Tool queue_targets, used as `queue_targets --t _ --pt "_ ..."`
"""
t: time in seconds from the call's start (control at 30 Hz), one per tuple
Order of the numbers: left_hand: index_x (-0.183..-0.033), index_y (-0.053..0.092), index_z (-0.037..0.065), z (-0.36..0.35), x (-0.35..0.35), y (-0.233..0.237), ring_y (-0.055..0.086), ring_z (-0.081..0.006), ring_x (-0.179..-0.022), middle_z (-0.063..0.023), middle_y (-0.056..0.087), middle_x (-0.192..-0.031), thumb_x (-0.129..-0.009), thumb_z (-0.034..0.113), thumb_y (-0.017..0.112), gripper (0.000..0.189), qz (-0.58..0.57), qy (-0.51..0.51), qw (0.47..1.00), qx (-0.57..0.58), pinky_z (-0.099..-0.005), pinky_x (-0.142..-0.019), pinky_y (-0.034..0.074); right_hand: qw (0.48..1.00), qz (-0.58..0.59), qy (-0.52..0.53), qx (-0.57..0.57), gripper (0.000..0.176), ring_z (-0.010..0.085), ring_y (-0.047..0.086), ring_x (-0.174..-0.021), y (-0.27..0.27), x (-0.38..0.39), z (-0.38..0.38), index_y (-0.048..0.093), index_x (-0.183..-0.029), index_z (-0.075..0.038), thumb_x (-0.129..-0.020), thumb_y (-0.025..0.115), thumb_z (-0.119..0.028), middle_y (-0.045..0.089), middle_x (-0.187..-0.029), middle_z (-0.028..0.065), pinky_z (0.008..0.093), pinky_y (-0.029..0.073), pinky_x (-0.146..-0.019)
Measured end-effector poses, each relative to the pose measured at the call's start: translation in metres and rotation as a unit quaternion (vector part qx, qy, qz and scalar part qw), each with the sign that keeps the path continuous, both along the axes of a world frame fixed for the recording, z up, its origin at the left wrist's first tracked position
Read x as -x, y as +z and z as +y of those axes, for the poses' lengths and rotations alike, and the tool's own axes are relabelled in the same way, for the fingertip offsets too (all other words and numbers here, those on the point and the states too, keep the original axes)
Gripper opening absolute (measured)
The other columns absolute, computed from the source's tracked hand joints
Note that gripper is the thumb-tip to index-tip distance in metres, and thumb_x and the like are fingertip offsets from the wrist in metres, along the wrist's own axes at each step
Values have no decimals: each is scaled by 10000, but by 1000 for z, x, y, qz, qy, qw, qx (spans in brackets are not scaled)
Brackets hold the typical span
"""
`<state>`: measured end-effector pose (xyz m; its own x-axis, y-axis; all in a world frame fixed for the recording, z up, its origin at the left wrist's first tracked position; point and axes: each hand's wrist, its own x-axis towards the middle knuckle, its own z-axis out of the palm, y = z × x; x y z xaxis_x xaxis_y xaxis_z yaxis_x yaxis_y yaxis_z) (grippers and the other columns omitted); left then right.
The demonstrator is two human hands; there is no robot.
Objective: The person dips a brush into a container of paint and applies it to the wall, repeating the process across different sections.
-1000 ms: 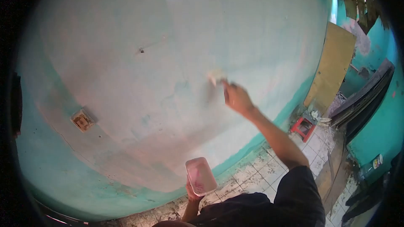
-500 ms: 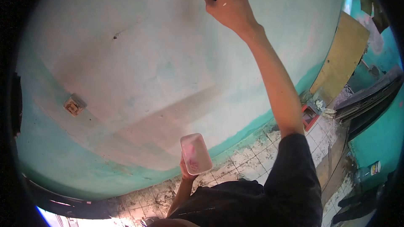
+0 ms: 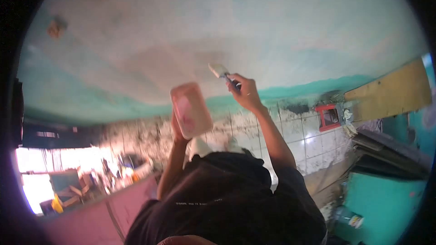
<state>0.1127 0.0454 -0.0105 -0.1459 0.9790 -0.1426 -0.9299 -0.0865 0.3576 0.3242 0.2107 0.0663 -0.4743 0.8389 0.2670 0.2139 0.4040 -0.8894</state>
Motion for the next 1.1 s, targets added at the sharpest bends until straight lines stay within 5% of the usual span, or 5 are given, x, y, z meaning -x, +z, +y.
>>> queue_targets --t 0.13,0.33,0.87,0.93,1.1 --pt "-1452 440 56 -10 -20 -1 585 -268 -1212 -106 569 -1361 -1054 525 327 625 13 -9 1000 0 -434 -1038 487 981 -35 74 176 182 58 479 -481 72 -38 -52 639 -994 8 -961 659 -170 602 -607 26 247 397 -483" --pt "-1414 471 24 -15 -34 -22 620 -260 -1141 -139 603 -1299 -1061 508 332 616 9 -27 999 -16 -403 -977 517 967 -197 157 51 111 81 495 -465 85 -87 -90 621 -958 9 -949 648 -98 532 -547 36 261 372 -468" --pt "-1423 451 6 -36 -69 12 597 -252 -1179 -139 593 -1320 -1074 460 330 585 54 -14 991 119 -399 -1022 483 955 -213 200 45 131 352 658 -599 56 -68 -94 690 -938 24 -854 696 -77 652 -671 202 374 490 -574" --pt "-1423 453 10 -42 -70 22 602 -237 -1169 -138 608 -1299 -1070 466 343 587 355 -4 925 137 -389 -1024 479 947 -241 209 44 124 366 658 -609 50 -62 -91 683 -922 27 -849 694 -73 650 -676 211 384 494 -579" --pt "-1330 531 -14 -34 -77 3 666 -205 -967 -125 667 -1156 -1057 485 372 590 113 -14 975 189 -342 -835 550 940 -247 229 46 115 398 651 -634 40 -57 -92 660 -869 35 -844 685 -75 635 -683 235 413 501 -592"
